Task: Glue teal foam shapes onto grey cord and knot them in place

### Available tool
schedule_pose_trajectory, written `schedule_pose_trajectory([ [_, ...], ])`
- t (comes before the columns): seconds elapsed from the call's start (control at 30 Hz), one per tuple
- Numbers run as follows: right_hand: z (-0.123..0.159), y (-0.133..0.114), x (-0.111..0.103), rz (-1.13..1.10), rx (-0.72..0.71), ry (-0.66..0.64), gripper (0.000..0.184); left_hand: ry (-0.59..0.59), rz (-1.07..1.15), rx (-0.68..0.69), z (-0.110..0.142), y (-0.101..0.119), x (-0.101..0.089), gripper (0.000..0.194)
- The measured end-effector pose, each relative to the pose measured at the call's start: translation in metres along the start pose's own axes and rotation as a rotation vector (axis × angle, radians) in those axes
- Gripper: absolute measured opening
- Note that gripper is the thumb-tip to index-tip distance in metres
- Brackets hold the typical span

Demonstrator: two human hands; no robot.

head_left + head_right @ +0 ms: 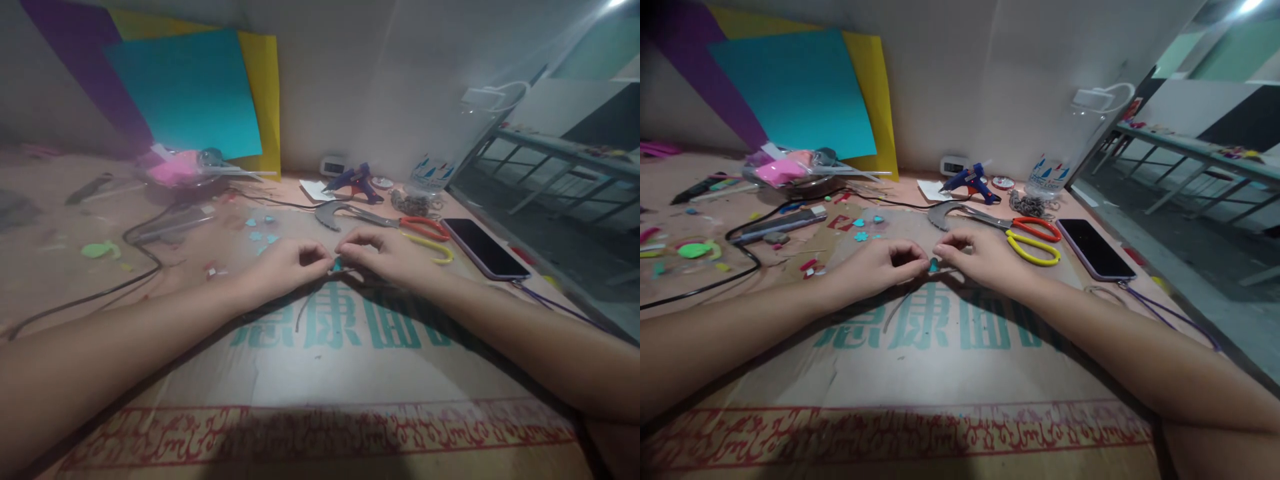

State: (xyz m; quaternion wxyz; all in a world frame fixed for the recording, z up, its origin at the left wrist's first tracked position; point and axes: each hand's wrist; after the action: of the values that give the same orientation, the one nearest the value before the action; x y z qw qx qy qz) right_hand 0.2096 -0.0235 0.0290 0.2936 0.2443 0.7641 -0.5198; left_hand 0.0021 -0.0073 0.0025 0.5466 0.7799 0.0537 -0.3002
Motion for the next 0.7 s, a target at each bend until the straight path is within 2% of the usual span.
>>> schedule_pose_trajectory([
  [0.17, 0.001, 0.005, 0.003, -0.08, 0.025, -0.055, 0.02, 0.004, -0.008, -0.006, 0.0, -0.002, 0.0, 0.028],
  [0.27, 0.004, 0.005, 0.007, -0.174, 0.114, -0.063, 0.024, -0.001, -0.013, 0.021, -0.001, -0.007, 0.001, 0.031],
  [0.4, 0.008, 0.01, 0.013, -0.398, 0.239, 0.065, 0.033, 0.025, 0.067, 0.035, -0.003, -0.01, 0.001, 0.037],
  [0.5, 0.007, 0.013, 0.016, -0.459, 0.246, 0.135, 0.035, 0.041, 0.093, 0.029, -0.004, -0.009, 0.002, 0.031],
  [0.7, 0.007, 0.011, 0.02, -0.397, 0.22, 0.029, 0.037, 0.058, 0.018, 0.064, -0.004, -0.01, 0.001, 0.029],
])
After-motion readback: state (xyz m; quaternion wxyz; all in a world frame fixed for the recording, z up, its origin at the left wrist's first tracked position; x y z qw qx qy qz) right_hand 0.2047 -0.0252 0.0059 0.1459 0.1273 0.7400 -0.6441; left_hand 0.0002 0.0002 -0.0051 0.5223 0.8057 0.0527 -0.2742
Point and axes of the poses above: each hand's wrist, its own z-axis away from the middle knuckle, its own x-axis out of the palm, y = z × x, and after that the axes turned 11 degrees about y, right-handed
